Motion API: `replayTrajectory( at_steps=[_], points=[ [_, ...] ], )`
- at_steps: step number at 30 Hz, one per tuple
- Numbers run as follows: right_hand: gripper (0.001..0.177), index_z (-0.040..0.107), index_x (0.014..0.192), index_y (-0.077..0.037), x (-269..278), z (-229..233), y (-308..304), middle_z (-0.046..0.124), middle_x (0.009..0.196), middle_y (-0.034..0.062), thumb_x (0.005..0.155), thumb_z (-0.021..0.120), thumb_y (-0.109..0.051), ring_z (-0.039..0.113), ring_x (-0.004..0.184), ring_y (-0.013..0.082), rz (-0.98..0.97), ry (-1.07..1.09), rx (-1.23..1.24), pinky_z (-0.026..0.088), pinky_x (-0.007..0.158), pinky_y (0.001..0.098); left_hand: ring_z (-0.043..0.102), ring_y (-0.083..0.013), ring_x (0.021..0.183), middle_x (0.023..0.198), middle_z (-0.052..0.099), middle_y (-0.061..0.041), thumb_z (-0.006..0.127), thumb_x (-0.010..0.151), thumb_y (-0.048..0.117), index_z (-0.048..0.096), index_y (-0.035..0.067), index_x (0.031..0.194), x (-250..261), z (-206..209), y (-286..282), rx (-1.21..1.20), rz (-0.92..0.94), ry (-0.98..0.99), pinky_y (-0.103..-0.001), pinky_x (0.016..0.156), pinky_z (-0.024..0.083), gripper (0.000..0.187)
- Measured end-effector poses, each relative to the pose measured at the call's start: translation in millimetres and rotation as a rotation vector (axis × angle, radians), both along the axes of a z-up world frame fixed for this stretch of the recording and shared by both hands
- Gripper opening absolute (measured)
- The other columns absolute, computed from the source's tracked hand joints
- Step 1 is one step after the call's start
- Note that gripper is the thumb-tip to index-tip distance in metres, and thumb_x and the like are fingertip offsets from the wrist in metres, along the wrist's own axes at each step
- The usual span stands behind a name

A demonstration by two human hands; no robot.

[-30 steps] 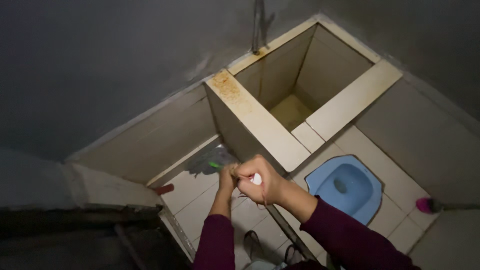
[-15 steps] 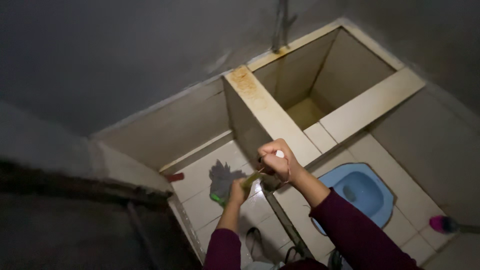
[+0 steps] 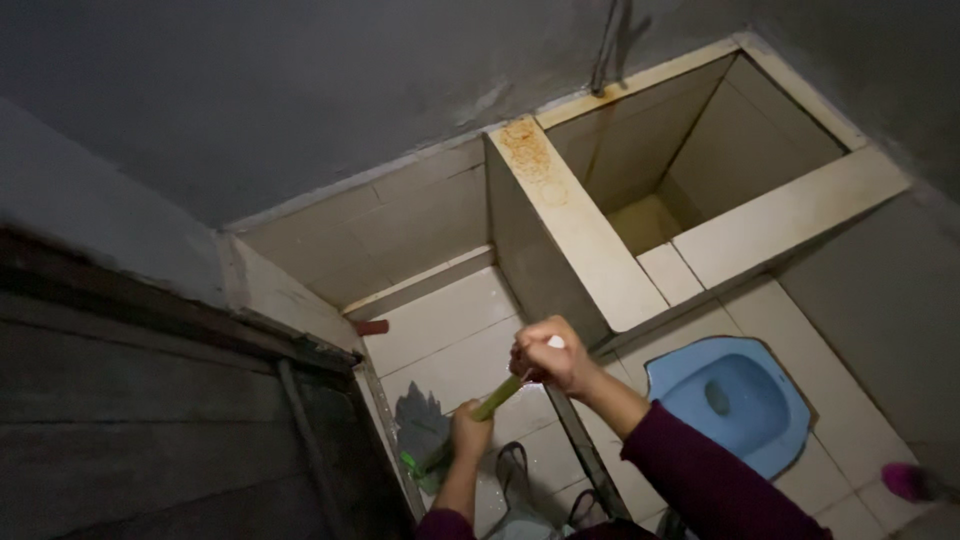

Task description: The person uses a green mop to clean the tiled floor of a bathroom. They move the mop back and forth across the floor, focusing on the area near a squat toilet and a built-in sink.

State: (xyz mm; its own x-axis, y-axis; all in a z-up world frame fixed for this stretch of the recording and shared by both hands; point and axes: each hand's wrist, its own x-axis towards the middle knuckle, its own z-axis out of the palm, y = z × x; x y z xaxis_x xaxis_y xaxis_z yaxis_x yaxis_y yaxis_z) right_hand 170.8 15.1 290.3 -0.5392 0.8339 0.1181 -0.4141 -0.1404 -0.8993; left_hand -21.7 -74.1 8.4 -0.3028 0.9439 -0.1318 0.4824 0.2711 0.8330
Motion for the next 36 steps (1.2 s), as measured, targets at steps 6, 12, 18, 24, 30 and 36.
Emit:
replayTrajectory(
  at_steps=[6,12,18,24,30,36],
  points=[
    [0.030,0.036,0.059,-0.003,3.4,30.2,3.5,0.042,0.056,0.0033,0.086,0.049,-0.005,0.040,0.053,0.0104,-0.079,-0.182,0.066,0.034,0.048,0.0310,0.049,-0.0317,0.053,0.065,0.059,-0.025,0.072,0.092,0.031,0.065,0.002,0.066,9.1,6.4,45.8,-0.090,-0.057,0.068,-0.045,0.057,0.045,0.039],
    [0.031,0.036,0.059,-0.003,20.3,56.8,23.7,0.037,0.056,0.0031,0.085,0.053,-0.002,0.036,0.053,0.0094,-0.237,-0.331,0.323,0.031,0.048,0.0319,0.048,-0.0227,0.053,0.061,0.056,-0.013,0.065,0.084,0.015,0.056,0.007,0.062,29.9,12.3,137.4,0.346,-0.388,-0.085,-0.041,0.053,0.041,0.025],
    [0.025,0.039,0.061,-0.001,14.5,85.3,22.1,0.038,0.056,0.0074,0.081,0.053,-0.003,0.036,0.051,0.0116,-0.269,-0.426,0.464,0.034,0.050,0.0317,0.052,-0.0159,0.056,0.063,0.059,-0.006,0.064,0.089,0.013,0.058,0.008,0.064,67.7,18.7,214.3,-0.109,-0.305,-1.114,-0.038,0.053,0.040,0.026],
    [0.029,0.036,0.058,-0.002,20.5,87.4,36.6,0.035,0.054,0.0059,0.078,0.055,-0.007,0.035,0.053,0.0092,-0.330,-0.523,0.399,0.032,0.048,0.0314,0.058,-0.0154,0.060,0.068,0.067,-0.008,0.064,0.085,0.011,0.067,0.006,0.073,72.6,16.9,210.3,-0.156,-0.366,-0.995,-0.037,0.054,0.044,0.013],
    [0.030,0.033,0.059,-0.002,24.9,72.1,45.8,0.031,0.055,0.0025,0.077,0.056,-0.008,0.033,0.054,0.0088,-0.303,-0.463,0.457,0.030,0.048,0.0313,0.067,-0.0146,0.065,0.072,0.075,-0.012,0.064,0.081,0.011,0.073,0.004,0.080,56.4,16.4,173.1,0.180,-0.549,-0.132,-0.037,0.058,0.052,0.011],
    [0.030,0.030,0.059,-0.008,32.2,59.4,38.8,0.032,0.054,-0.0022,0.081,0.051,-0.007,0.032,0.051,0.0067,-0.155,-0.317,0.248,0.026,0.046,0.0288,0.062,-0.0139,0.064,0.074,0.069,-0.018,0.071,0.085,0.016,0.076,0.003,0.080,49.5,13.2,121.1,0.100,-0.413,-0.054,-0.038,0.058,0.049,0.015]
  ],
)
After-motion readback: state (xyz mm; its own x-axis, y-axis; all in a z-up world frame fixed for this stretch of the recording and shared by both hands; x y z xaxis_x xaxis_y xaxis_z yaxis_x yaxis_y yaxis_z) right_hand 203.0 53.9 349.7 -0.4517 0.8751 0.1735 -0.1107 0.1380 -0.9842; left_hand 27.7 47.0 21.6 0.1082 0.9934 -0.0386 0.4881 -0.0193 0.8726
